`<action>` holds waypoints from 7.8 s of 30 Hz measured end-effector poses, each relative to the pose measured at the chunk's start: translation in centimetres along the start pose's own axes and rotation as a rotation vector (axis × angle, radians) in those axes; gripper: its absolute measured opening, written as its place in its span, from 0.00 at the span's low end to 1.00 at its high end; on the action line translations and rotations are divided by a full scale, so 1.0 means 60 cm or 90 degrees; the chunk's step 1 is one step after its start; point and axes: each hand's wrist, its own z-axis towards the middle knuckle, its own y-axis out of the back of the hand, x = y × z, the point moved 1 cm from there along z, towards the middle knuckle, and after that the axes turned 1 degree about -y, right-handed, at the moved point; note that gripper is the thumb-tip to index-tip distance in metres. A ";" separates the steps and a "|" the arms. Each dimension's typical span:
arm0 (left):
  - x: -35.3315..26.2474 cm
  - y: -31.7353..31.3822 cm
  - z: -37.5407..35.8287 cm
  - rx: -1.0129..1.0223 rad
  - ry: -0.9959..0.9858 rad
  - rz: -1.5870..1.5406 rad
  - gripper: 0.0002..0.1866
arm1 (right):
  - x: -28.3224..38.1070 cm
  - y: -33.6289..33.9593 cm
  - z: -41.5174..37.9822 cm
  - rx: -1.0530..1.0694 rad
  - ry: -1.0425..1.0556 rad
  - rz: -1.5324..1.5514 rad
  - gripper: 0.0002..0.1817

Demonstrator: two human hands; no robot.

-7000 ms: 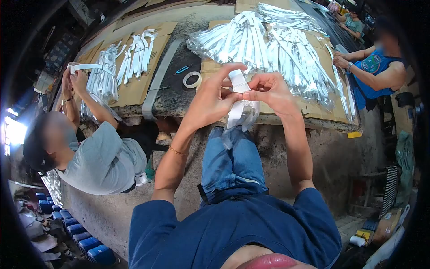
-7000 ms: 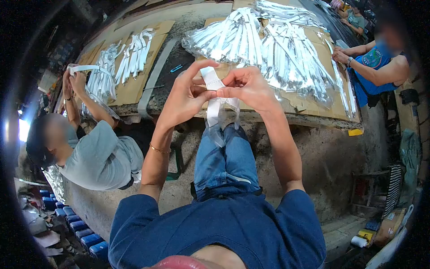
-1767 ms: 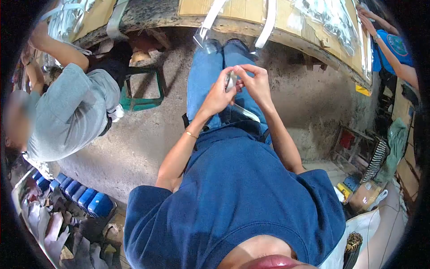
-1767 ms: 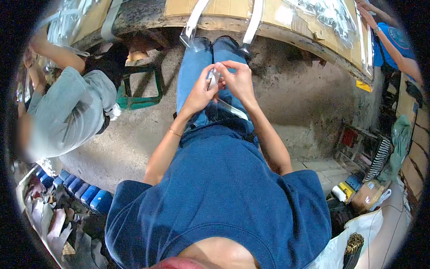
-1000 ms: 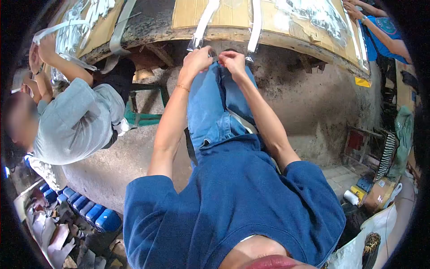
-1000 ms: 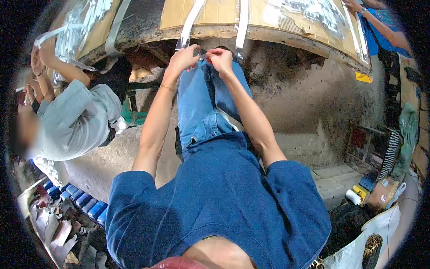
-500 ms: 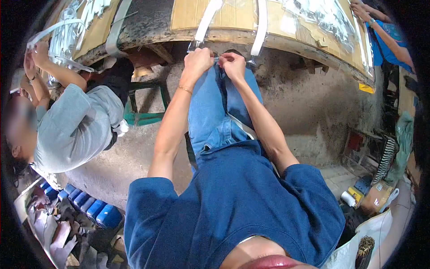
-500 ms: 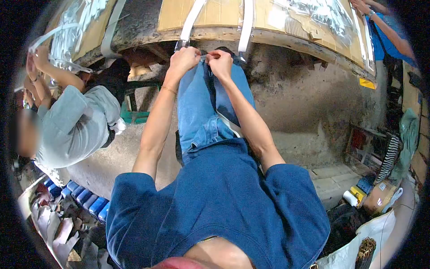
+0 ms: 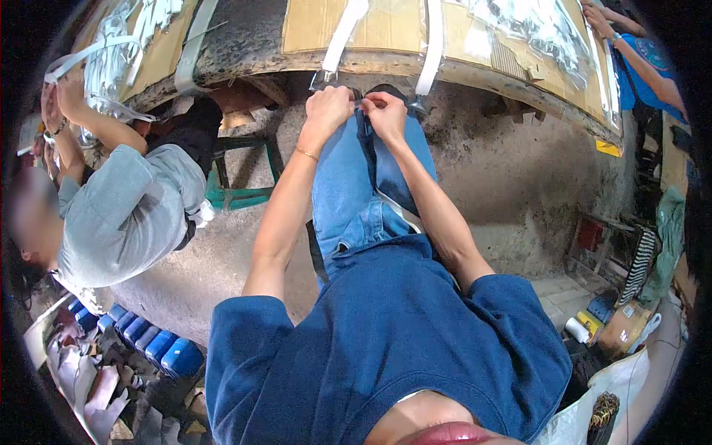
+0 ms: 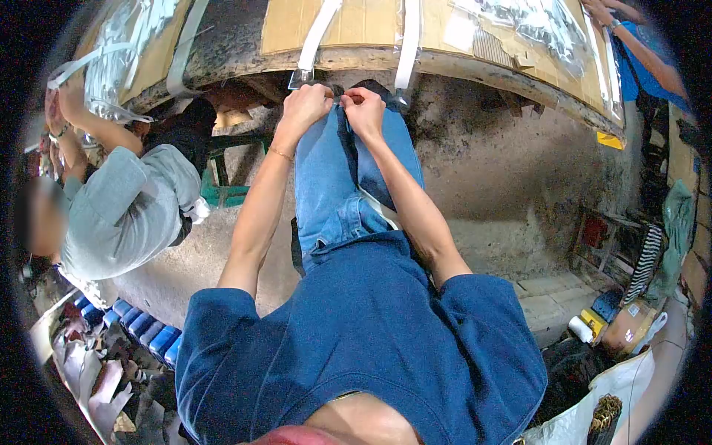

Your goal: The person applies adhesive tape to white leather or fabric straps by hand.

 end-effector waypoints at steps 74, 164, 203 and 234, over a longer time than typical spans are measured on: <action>0.087 0.281 0.143 -0.290 0.015 0.200 0.18 | 0.268 -0.178 0.203 -0.159 0.337 -0.025 0.22; -0.199 0.454 0.314 -0.022 -0.392 -0.707 0.11 | 0.560 0.243 0.346 0.008 0.450 0.258 0.52; -0.266 0.553 -0.181 -0.367 -0.416 -0.801 0.08 | 0.748 0.328 -0.059 0.148 0.603 0.334 0.31; -0.271 0.501 -0.143 -0.341 -0.317 -0.759 0.06 | 0.656 0.306 -0.058 0.137 0.408 0.184 0.27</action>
